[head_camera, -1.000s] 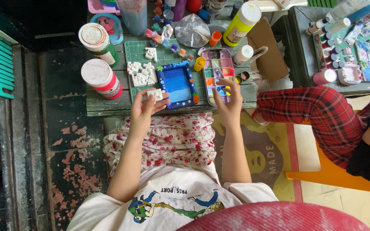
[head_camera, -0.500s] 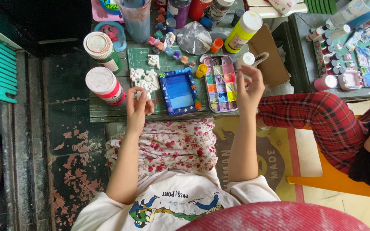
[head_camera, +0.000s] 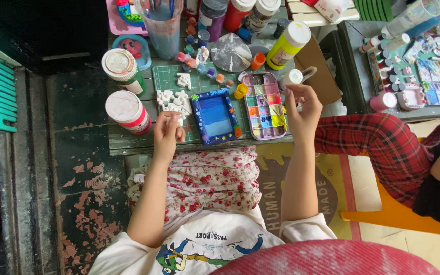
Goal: The person paints a blue ceramic frame with orange paint using a brush, then switches to painting a small white figurine. They dip the brush into a paint container and apply paint to the objects on a cluttered workbench.
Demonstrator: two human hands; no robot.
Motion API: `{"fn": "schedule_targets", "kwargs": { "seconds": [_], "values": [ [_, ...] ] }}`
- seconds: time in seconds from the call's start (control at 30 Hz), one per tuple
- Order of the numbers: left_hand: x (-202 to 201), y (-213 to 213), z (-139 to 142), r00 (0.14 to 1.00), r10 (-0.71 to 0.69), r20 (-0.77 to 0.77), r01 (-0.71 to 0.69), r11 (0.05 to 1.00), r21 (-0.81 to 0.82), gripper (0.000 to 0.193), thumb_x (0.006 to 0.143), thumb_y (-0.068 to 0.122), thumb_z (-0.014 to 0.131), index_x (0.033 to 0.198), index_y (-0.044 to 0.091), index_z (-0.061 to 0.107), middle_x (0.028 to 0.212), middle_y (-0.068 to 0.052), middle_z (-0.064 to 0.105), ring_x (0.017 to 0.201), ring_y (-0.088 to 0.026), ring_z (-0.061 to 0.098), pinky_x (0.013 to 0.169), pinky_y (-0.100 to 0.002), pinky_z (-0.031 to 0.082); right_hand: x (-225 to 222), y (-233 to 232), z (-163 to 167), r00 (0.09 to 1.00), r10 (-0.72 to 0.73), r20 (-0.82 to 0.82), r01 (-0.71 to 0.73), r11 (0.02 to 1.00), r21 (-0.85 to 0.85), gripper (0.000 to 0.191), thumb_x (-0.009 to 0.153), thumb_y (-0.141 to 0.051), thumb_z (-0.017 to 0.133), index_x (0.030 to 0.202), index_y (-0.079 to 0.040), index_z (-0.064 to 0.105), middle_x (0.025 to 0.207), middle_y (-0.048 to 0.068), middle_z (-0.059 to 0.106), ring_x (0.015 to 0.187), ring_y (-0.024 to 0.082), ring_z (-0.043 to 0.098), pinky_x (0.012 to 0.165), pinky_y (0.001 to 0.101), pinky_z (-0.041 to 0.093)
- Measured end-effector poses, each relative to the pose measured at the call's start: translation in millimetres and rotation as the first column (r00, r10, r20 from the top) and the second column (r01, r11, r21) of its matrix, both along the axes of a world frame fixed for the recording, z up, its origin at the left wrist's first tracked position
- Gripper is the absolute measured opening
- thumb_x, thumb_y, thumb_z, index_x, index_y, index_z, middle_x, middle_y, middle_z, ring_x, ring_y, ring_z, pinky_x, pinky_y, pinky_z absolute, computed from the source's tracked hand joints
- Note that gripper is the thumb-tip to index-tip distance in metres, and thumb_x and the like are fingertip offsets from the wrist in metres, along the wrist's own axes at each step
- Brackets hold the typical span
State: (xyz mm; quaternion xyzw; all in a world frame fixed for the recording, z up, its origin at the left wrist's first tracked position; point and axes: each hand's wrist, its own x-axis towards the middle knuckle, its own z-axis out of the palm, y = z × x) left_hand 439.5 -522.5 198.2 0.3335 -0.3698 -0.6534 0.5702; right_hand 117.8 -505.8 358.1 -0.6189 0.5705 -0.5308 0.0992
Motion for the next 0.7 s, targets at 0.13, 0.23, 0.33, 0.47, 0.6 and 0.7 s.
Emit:
{"fn": "schedule_targets", "kwargs": {
  "seconds": [0.13,0.23,0.33,0.47,0.6,0.7],
  "values": [
    [1,-16,4,1.000,0.018,0.017,-0.016,0.996,-0.091,0.022,0.110,0.028,0.054,0.117,0.008,0.058,0.069,0.002,0.046,0.058,-0.009,0.051,0.052,-0.024,0.039,56,-41,23,0.985,0.170,-0.025,-0.169,0.985,0.038,0.010,0.102,0.001,0.067,0.112,-0.002,0.070,0.090,-0.001,0.068,0.076,0.006,0.051,0.070,0.0222,0.041],
    [7,-27,6,0.999,0.043,-0.004,-0.043,0.989,-0.138,0.021,0.110,0.027,0.055,0.118,0.008,0.057,0.070,0.002,0.045,0.060,-0.008,0.049,0.052,-0.024,0.039,101,-97,31,0.946,0.291,-0.140,-0.298,0.954,-0.034,0.023,0.105,0.000,0.073,0.125,-0.004,0.063,0.106,0.004,0.069,0.094,0.009,0.060,0.081,0.0257,0.051],
    [16,-35,5,0.999,0.047,-0.012,-0.048,0.989,-0.136,0.020,0.110,0.026,0.055,0.118,0.008,0.056,0.070,0.002,0.046,0.059,-0.008,0.049,0.052,-0.024,0.038,138,-169,31,0.928,0.345,-0.141,-0.357,0.931,-0.072,0.048,0.100,-0.004,0.078,0.140,-0.007,0.052,0.120,0.007,0.069,0.100,0.014,0.067,0.081,0.0293,0.057],
    [26,-40,3,0.999,0.027,-0.021,-0.030,0.989,-0.145,0.020,0.111,0.025,0.055,0.119,0.007,0.056,0.068,0.002,0.047,0.058,-0.008,0.048,0.052,-0.024,0.039,170,-265,27,0.831,0.304,-0.466,-0.431,0.882,-0.191,0.059,0.091,-0.014,0.093,0.134,-0.003,0.053,0.121,0.016,0.066,0.109,0.028,0.066,0.082,0.0356,0.059],
    [37,-43,-1,0.999,0.008,-0.040,-0.015,0.984,-0.176,0.021,0.111,0.025,0.053,0.121,0.007,0.055,0.067,0.002,0.048,0.058,-0.007,0.048,0.051,-0.023,0.039,199,-314,15,0.787,0.357,-0.503,-0.393,0.919,0.038,0.038,0.092,-0.021,0.093,0.115,-0.009,0.066,0.104,0.008,0.074,0.103,0.021,0.074,0.085,0.0354,0.060],
    [41,-44,-4,0.999,0.011,-0.045,-0.019,0.980,-0.200,0.019,0.111,0.024,0.054,0.121,0.008,0.055,0.067,0.001,0.049,0.057,-0.007,0.047,0.051,-0.023,0.038,215,-317,15,0.881,0.214,-0.422,-0.175,0.976,0.131,0.017,0.095,-0.025,0.083,0.107,-0.017,0.075,0.101,0.002,0.078,0.101,0.019,0.078,0.088,0.0358,0.061]
  ]
}}
